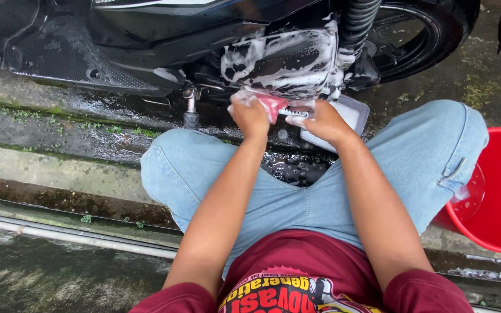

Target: Washing a motorcycle using a sponge and soapy water

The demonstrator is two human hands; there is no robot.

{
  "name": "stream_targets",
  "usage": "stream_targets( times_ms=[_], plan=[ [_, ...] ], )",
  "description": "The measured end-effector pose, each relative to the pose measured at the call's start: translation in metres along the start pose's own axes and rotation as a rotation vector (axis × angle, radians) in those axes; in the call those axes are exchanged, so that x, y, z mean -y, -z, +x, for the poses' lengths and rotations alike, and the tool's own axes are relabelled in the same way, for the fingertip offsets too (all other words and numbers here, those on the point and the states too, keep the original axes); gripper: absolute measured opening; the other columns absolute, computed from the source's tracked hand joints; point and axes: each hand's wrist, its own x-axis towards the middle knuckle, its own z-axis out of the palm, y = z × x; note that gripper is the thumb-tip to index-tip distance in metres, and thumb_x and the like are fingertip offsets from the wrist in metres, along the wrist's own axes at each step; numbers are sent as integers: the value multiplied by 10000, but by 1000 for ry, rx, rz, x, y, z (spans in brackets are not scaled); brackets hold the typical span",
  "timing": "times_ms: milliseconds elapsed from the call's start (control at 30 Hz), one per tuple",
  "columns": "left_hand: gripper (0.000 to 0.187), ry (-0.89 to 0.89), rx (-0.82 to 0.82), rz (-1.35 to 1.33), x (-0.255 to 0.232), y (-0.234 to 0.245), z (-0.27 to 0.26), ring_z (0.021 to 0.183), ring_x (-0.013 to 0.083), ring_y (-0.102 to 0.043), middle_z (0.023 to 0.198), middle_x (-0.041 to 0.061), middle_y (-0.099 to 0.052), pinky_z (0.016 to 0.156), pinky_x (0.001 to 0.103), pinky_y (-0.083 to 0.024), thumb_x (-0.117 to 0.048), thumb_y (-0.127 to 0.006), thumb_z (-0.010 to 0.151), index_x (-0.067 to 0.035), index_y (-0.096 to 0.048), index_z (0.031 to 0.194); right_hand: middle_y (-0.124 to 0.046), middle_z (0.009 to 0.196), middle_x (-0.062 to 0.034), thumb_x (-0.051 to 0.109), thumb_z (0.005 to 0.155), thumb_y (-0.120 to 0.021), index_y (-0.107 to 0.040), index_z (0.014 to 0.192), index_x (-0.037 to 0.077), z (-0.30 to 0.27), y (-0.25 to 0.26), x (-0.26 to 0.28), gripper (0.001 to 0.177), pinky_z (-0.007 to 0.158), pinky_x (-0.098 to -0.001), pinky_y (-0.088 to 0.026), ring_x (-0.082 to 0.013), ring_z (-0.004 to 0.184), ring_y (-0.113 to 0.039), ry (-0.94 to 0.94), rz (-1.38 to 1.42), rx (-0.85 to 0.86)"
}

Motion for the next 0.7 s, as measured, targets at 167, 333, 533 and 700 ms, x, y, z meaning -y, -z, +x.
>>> stream_targets(
  times_ms=[167,333,533,700],
  plan=[
    [277,21,254,291,12,-1,-2,1155,358,-545,1239,34,-516,1075,416,-468,-432,-665,865,-282,-717,1093,-693,1219,-275,186,865,-801,-622,1340,-54,10,-2,-7,561,827,-450,-604,-332,1009,-697,-47,103,15],
    [310,-105,397,328,-37,36,-23,1094,386,-664,1020,136,-700,982,462,-530,-318,-602,830,-170,-784,1032,-764,1017,-192,346,891,-785,-714,1223,2,17,-11,-15,484,771,-447,-609,-257,838,-766,-87,-25,-49],
    [316,-234,475,415,-37,40,-18,1070,376,-686,968,134,-746,956,481,-546,-294,-574,837,-165,-788,1029,-773,991,-150,448,879,-766,-706,1222,23,21,-24,-27,549,758,-407,-612,-236,819,-785,-199,131,-128],
    [525,-207,674,382,-73,68,-40,1252,444,-558,1302,210,-634,1112,508,-426,-412,-465,909,-48,-699,1205,-765,1028,-207,330,890,-689,-650,1289,-21,20,-32,-18,533,792,-502,-601,-314,889,-782,-285,269,-223]
  ],
)
